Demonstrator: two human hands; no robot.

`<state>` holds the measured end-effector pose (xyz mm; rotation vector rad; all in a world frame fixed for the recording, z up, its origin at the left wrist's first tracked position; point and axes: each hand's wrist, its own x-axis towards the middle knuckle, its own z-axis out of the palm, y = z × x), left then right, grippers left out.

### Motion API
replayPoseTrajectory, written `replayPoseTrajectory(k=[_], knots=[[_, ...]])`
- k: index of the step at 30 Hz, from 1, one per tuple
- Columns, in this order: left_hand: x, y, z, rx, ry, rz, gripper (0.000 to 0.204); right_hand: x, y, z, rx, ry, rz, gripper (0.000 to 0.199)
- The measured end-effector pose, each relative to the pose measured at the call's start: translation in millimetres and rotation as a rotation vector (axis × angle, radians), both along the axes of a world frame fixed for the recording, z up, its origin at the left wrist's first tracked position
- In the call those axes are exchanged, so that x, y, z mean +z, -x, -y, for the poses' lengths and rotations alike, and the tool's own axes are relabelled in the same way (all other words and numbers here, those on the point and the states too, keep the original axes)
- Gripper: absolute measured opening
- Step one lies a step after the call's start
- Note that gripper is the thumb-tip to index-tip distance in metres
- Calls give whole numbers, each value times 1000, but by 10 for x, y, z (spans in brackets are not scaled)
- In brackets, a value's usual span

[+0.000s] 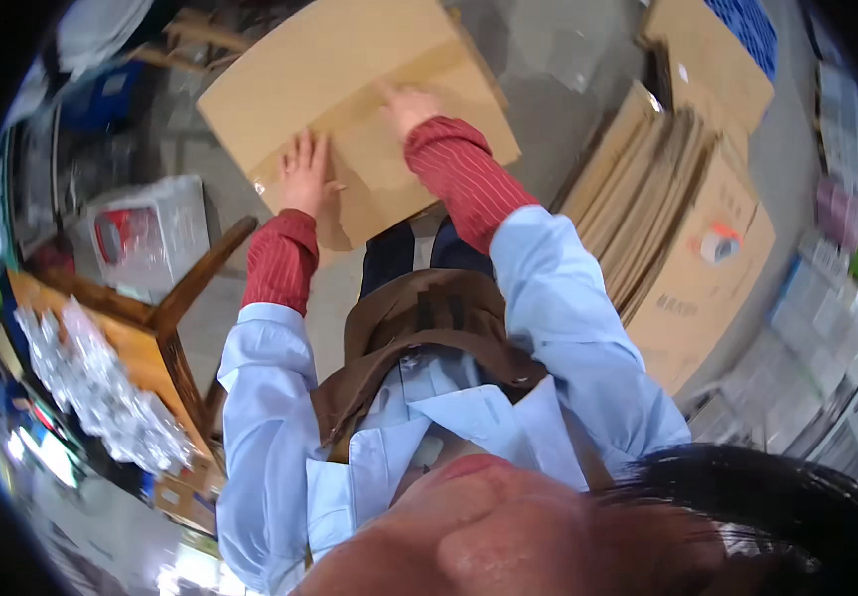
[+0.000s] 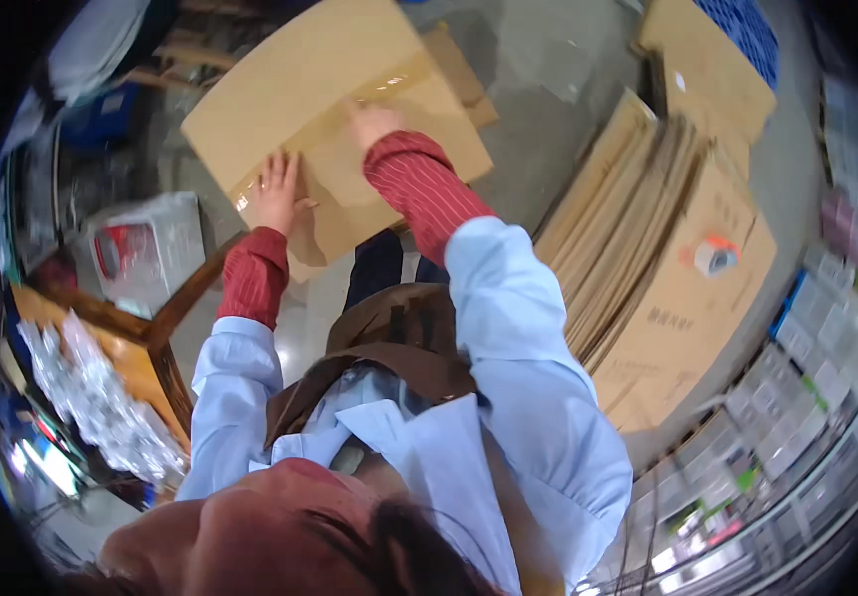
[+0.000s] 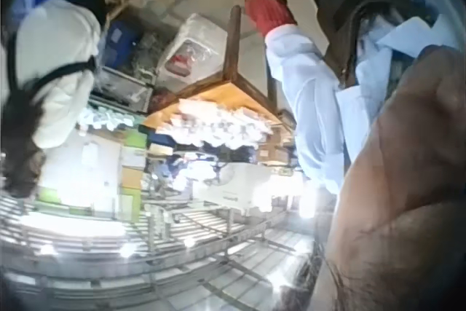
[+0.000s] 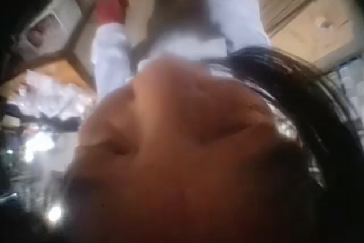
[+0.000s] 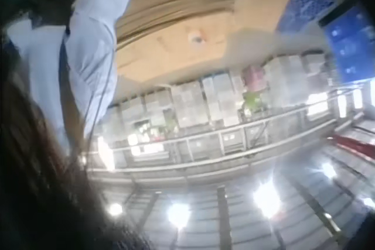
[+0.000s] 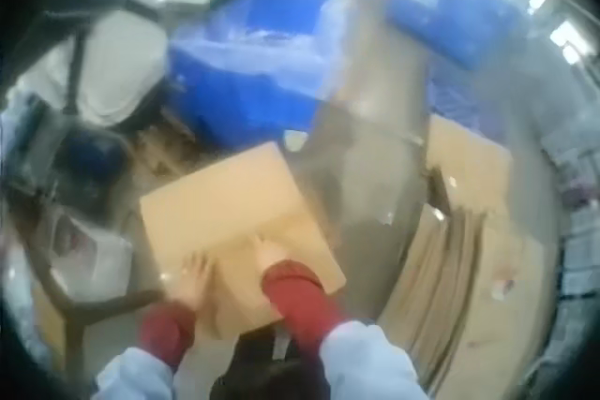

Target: Assembling and sealing cardboard boxes using a tape dispenser in a factory setting.

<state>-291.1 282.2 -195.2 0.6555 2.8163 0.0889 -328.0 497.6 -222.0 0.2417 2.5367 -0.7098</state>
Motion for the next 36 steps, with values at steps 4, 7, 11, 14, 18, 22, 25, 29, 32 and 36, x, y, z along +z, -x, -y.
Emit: replayPoseTrajectory(k=[4,7,11,14,18,22,25,29,32,36], knots=[[-495,81,89,-134,18,193,78,110,-597,-454,-114,73,-201,26],[-333,113,169,-87,200,175,84,653,-1513,-1390,-478,-35,-313,30],[-191,182,434,-212,430,119,84,1094,-2940,-2697,-1062,-312,-193,22],[-152,156,350,-118,336,194,92,1250,-3717,-3898,-1384,-712,-254,24],[-193,317,538,-117,482,194,95,1282,-3589,-5073,-1545,-593,-59,48],[-311,302,472,-72,402,221,96,605,-3772,-5707,-1414,-737,-115,55],[-372,249,469,-41,432,217,95,560,-3678,-5572,-1310,-691,-2,58],[-290,76,525,97,318,301,82,855,-3057,-4484,-906,-516,-111,56],[-775,146,1264,-296,237,-86,55,1041,-2430,-3455,-609,57,-493,33],[-454,203,83,151,98,239,73,1477,-1447,-2187,-49,235,-614,28]])
